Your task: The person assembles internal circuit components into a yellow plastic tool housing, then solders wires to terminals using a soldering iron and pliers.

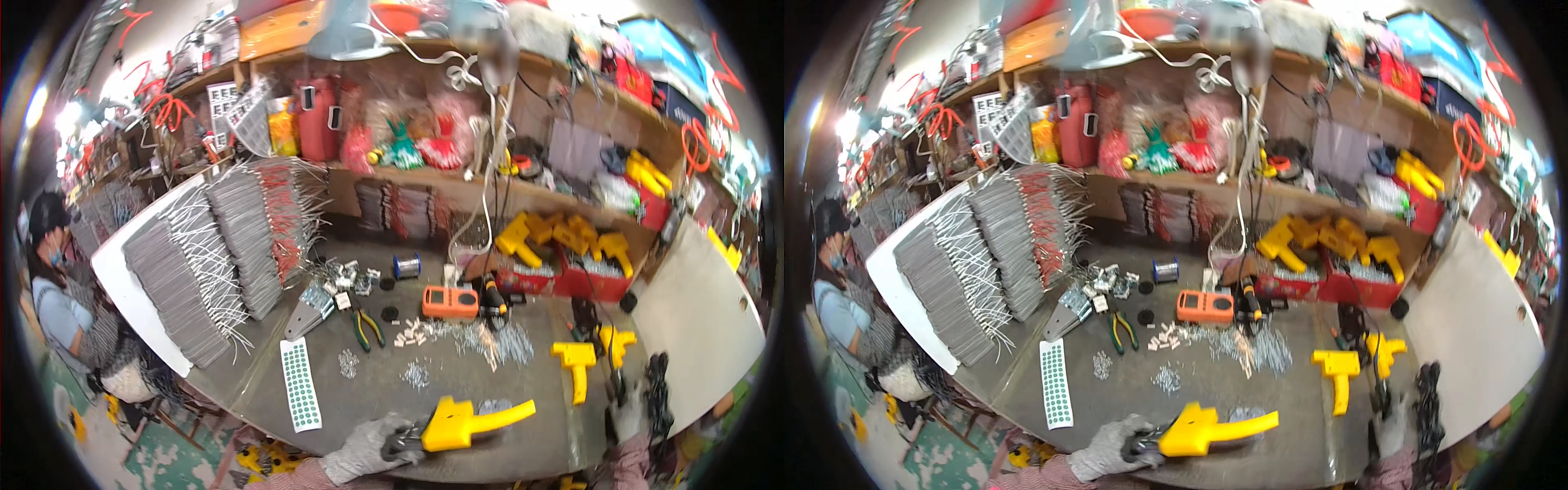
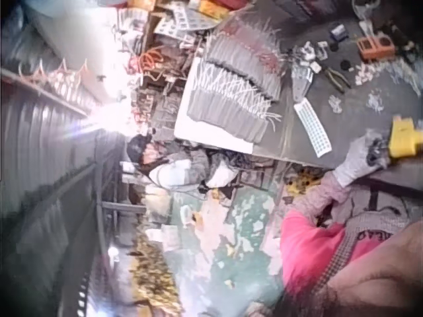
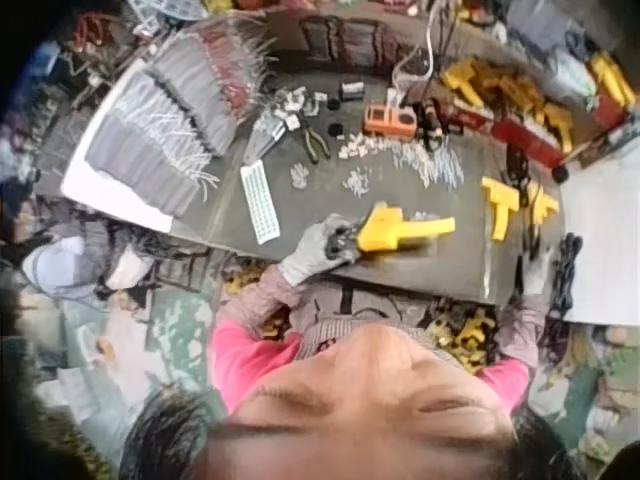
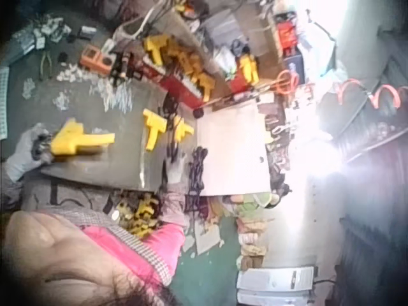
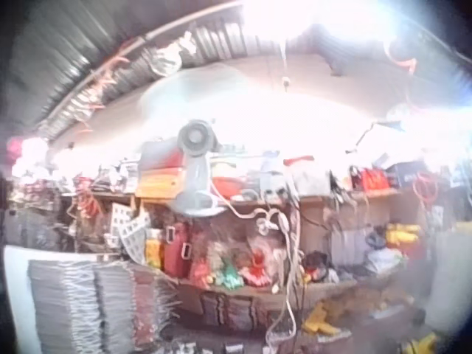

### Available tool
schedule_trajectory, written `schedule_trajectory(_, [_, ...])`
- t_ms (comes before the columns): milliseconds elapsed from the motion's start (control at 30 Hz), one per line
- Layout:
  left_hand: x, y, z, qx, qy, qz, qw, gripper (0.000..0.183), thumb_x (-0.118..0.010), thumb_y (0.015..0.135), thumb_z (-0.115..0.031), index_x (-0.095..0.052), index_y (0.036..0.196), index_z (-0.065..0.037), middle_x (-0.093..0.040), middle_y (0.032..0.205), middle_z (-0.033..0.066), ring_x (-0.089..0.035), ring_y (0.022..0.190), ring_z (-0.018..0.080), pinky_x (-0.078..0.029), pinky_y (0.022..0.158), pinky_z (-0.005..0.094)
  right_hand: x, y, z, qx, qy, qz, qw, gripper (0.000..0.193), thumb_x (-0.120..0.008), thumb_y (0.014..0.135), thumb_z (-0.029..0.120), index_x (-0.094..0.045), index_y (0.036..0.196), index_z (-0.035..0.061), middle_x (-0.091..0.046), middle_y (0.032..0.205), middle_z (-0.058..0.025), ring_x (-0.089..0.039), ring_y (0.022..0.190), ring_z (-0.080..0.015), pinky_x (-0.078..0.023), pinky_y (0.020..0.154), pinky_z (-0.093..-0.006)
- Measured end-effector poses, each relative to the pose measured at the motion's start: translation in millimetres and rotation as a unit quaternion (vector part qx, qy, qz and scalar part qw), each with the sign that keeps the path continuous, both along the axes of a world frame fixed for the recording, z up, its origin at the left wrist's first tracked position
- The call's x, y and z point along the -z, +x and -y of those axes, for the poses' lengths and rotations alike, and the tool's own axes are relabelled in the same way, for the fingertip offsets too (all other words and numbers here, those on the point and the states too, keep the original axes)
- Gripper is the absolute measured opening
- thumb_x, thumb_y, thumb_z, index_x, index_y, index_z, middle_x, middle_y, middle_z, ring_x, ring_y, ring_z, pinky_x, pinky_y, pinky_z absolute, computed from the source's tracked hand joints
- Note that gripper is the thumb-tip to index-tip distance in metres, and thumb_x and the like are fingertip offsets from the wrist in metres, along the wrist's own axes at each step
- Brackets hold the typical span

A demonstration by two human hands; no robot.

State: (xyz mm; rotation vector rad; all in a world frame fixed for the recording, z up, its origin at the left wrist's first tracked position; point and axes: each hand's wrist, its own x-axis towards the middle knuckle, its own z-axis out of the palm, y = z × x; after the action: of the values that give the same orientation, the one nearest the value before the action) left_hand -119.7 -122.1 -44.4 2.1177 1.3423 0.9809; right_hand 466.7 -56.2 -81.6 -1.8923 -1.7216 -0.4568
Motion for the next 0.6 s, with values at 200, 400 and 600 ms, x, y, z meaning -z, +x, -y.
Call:
schedule_trajectory(200, [-16,-14,-35,0.016,-0.08,-0.147,0.986,0.04,-0.058,0.092,-0.045,-0.065,0.105,-0.008,-0.07,0.09,0.0132,-0.069,0.08,0.0339,-0.057,0.07,0.0415,-81,-52,-12,0.119,-0.277,0.161,0.94,0.061,-0.07,0.079,0.007,-0.048,0.135,0.0059,-0.056,0.123,-0.0217,-0.058,0.109,-0.0414,-0.051,0.092,-0.0432])
schedule_trajectory(400, [13,-1,-43,-0.027,0.14,-0.145,0.979,0.049,-0.073,0.069,-0.017,-0.062,0.116,-0.009,-0.056,0.117,0.0149,-0.053,0.111,0.0357,-0.048,0.088,0.0463,-198,-295,-134,-0.403,-0.054,-0.074,0.911,0.018,-0.069,0.087,0.013,-0.068,0.102,0.0039,-0.066,0.094,-0.0138,-0.064,0.086,-0.0335,-0.052,0.076,-0.0396])
schedule_trajectory(600, [13,-7,-43,0.016,0.051,-0.079,0.995,0.037,-0.069,0.078,-0.021,-0.064,0.112,-0.009,-0.06,0.115,0.0156,-0.055,0.11,0.0341,-0.047,0.091,0.0454,-282,-451,-317,-0.379,0.177,-0.022,0.908,0.013,-0.065,0.087,0.015,-0.066,0.093,0.0036,-0.067,0.085,-0.0165,-0.066,0.081,-0.0363,-0.053,0.071,-0.0441])
